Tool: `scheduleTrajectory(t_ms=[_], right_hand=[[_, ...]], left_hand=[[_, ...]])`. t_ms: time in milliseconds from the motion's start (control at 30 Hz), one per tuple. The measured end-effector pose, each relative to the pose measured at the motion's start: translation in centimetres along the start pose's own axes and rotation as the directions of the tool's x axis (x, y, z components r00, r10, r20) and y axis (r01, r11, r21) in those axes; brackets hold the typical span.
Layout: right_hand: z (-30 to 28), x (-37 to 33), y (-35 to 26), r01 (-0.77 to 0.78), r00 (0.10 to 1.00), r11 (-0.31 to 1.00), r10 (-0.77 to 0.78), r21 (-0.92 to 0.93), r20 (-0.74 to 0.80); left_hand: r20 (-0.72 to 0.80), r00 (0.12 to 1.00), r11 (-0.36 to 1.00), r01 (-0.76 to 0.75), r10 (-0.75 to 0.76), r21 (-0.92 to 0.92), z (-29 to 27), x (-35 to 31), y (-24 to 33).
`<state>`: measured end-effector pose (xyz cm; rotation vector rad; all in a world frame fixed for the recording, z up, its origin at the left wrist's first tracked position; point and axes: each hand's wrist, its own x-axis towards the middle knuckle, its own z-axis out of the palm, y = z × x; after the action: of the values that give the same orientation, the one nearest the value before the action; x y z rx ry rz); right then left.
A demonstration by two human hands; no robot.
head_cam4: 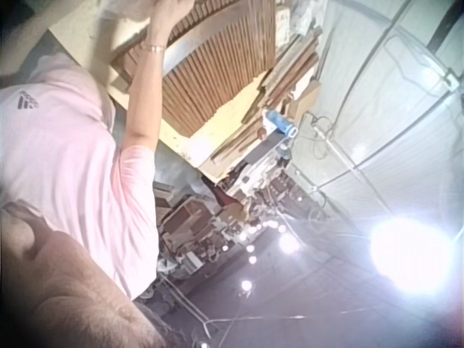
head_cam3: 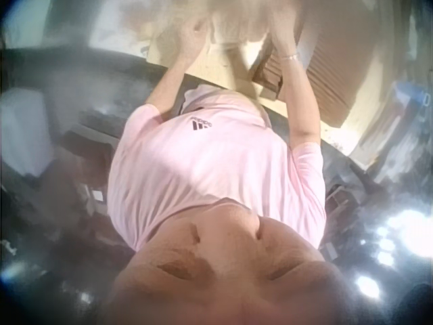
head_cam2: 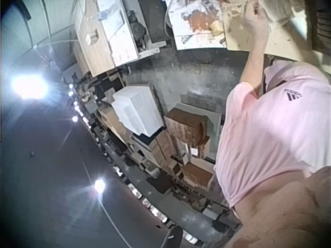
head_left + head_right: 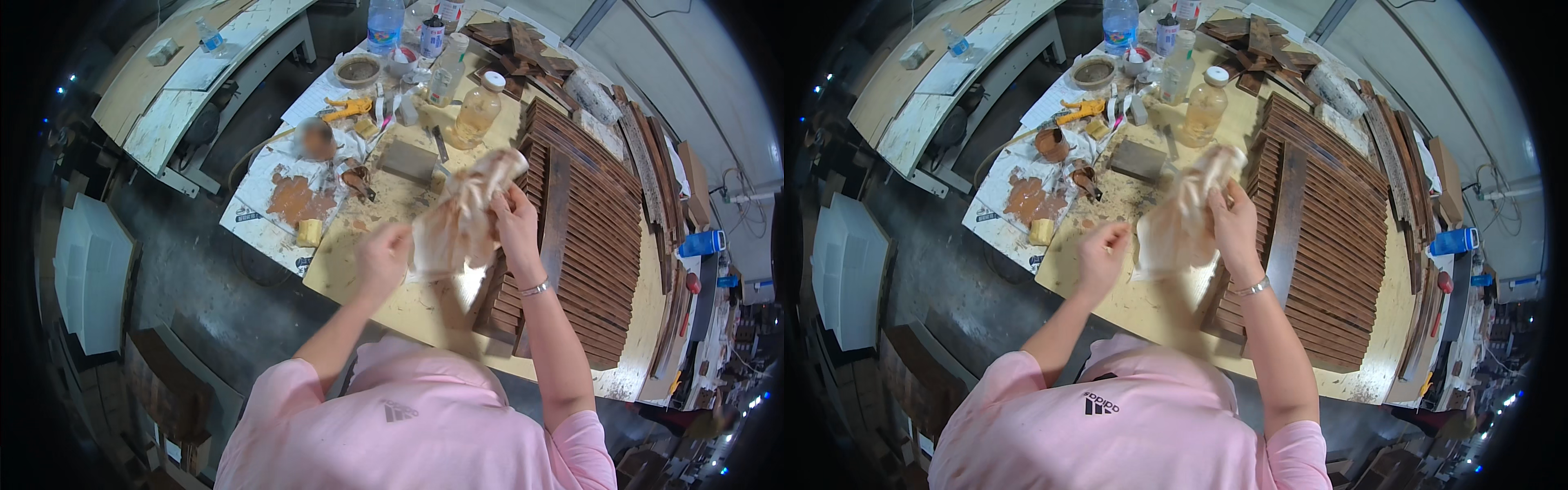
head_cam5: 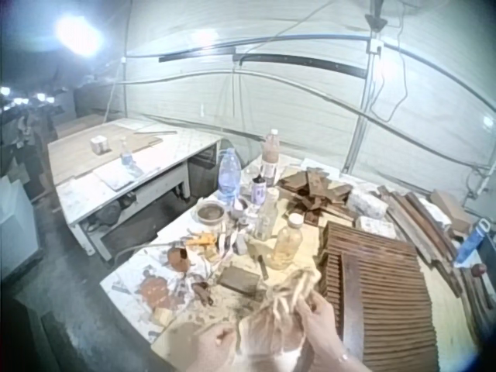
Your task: The person wipes a wooden board with a cloth, aligns it with other slats on a table, and then uses a yellow block to rub the surface of the assembled wood panel.
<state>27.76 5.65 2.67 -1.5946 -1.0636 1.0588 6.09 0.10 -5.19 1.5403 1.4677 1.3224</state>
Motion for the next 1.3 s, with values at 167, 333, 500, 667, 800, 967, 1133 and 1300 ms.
scheduleTrajectory(t_ms=[167, 333, 500, 667, 800, 967, 1133, 1300], right_hand=[[-1.2, -2.8, 1.3, 0.187, 0.978, 0.976, -0.175, -0.109, 0.111], [-4.1, -8.8, 5.4, 0.056, 0.958, 0.997, -0.041, -0.045, 0.283], [-7.8, -13.5, 5.4, -0.118, 0.937, 0.993, 0.119, -0.023, 0.329], [-11.2, -14.8, 5.7, -0.117, 0.971, 0.993, 0.110, 0.020, 0.211], [-14.2, -13.7, 7.4, -0.039, 0.999, 0.998, 0.038, 0.056, 0.018], [-16.8, -12.6, 8.3, -0.048, 0.985, 0.998, 0.039, -0.049, -0.166], [-17.6, -12.1, 9.7, -0.067, 0.980, 0.964, 0.015, -0.256, -0.197], [-15.4, -11.3, 6.9, -0.094, 0.982, 0.753, -0.038, -0.651, -0.186]], left_hand=[[-0.122, 0.983, 0.843, -0.050, 0.136, 0.535, -2.4, 4.1, -3.4], [-0.075, 0.956, 0.709, -0.156, 0.284, 0.688, -2.2, 6.0, -6.1], [-0.210, 0.897, 0.727, -0.158, 0.388, 0.669, -2.4, 6.5, -7.7], [-0.503, 0.861, 0.991, 0.005, -0.074, -0.137, -3.4, 6.9, -10.1], [-0.510, 0.821, 0.876, -0.024, -0.258, -0.482, -3.8, 6.8, -9.2], [-0.427, 0.799, 0.770, 0.069, -0.423, -0.634, -5.1, 5.6, -8.8], [-0.370, 0.763, 0.738, 0.201, -0.530, -0.644, -5.2, 4.2, -6.6], [-0.301, 0.779, 0.674, 0.201, -0.550, -0.711, -5.6, 1.4, -5.6]])
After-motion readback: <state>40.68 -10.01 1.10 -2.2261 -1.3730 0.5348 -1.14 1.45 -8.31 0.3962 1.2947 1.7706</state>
